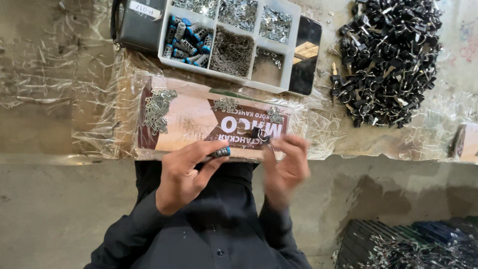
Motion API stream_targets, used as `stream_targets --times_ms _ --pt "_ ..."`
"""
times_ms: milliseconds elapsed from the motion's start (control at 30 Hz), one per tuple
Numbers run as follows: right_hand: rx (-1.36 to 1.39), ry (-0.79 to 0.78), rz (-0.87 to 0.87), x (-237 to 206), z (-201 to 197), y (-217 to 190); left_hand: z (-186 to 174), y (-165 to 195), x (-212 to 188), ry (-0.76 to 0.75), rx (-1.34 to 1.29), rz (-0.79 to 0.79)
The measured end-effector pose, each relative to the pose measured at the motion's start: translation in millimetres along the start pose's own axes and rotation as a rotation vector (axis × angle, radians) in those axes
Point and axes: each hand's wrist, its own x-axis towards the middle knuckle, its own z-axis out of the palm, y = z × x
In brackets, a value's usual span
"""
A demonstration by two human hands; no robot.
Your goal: The person sits at a workbench assembling small metal components by hand, fitting pieces of each component together and placing finished ones into a compartmented plastic tray. Piles of unassembled black and blue metal parts surround the tray on the table.
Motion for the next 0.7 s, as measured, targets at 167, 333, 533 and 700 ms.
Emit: stream_targets --times_ms 167,333,533,700 --pt "-0.337 -0.319 -0.167 -9 1 -34 5 -1 0 0.001 0.000 0.058" --pt "-0.512 -0.539 -0.241 9 9 -40 0 -3 -2 -0.044 0.055 0.113" --pt "-0.559 -0.617 -0.367 20 14 -46 1 -4 -3 -0.034 0.063 0.129" --pt "-0.596 -0.645 -0.406 23 16 -49 1 -6 -1 -0.038 0.067 0.160"
